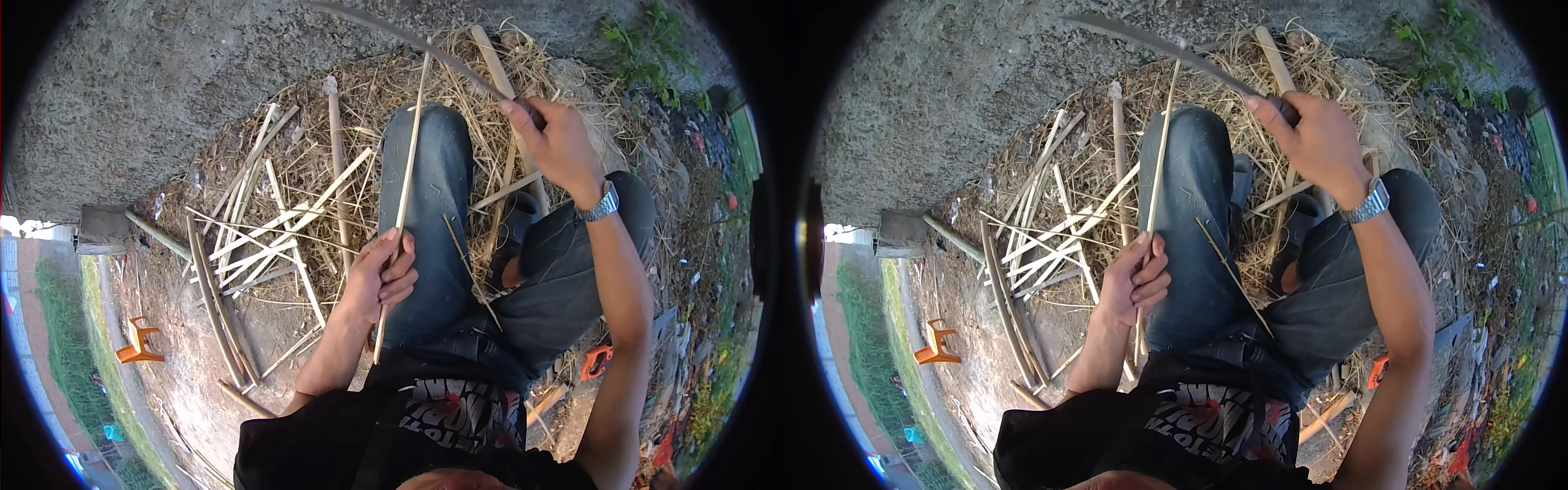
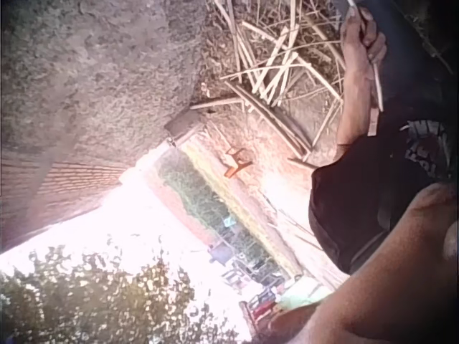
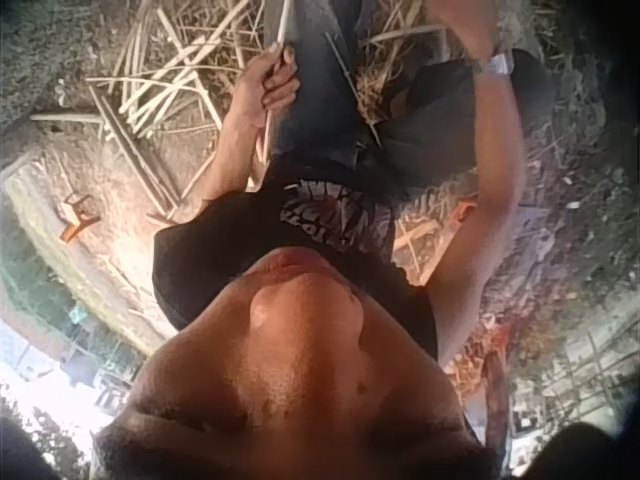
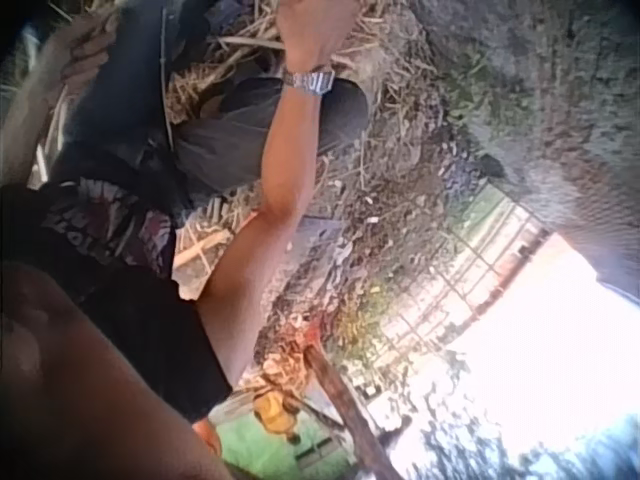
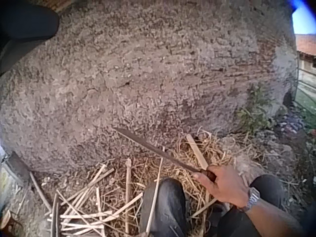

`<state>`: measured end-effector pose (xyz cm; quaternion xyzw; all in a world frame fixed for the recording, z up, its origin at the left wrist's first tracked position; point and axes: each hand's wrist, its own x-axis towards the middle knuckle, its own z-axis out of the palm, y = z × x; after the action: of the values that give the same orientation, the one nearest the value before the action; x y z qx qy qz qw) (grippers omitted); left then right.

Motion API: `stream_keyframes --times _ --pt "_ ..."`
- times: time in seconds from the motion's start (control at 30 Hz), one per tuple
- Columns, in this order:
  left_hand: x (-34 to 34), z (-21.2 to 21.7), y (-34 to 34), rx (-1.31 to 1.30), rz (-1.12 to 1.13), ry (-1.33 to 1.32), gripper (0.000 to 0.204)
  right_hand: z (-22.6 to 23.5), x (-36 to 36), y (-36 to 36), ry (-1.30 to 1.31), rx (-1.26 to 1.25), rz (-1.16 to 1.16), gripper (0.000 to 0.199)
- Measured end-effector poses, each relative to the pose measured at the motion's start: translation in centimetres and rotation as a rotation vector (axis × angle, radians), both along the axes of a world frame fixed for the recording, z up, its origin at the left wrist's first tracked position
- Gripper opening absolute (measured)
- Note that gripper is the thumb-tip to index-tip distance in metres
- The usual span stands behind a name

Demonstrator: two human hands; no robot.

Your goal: The person shaves a thin bamboo stick using a large knife while sitting on the ground, removing outer layers and smoothing the surface.

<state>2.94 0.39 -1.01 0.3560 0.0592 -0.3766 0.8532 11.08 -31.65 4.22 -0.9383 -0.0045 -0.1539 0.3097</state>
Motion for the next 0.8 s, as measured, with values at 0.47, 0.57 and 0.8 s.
stream_keyframes --times 0.47,0.57,0.8 --pt "-0.9 1.6 -2.1 0.162 0.064 -0.027 0.032 -2.1 -0.8 2.7 -0.177 -0.393 0.207 0.069" --pt "-2.0 1.6 -1.5 0.138 0.039 -0.017 0.032 -0.9 1.4 0.0 -0.054 -0.338 -0.043 0.069" --pt "-0.7 1.5 -2.6 0.241 0.102 -0.092 0.032 -1.9 -3.2 3.7 -0.081 -0.373 0.315 0.060"
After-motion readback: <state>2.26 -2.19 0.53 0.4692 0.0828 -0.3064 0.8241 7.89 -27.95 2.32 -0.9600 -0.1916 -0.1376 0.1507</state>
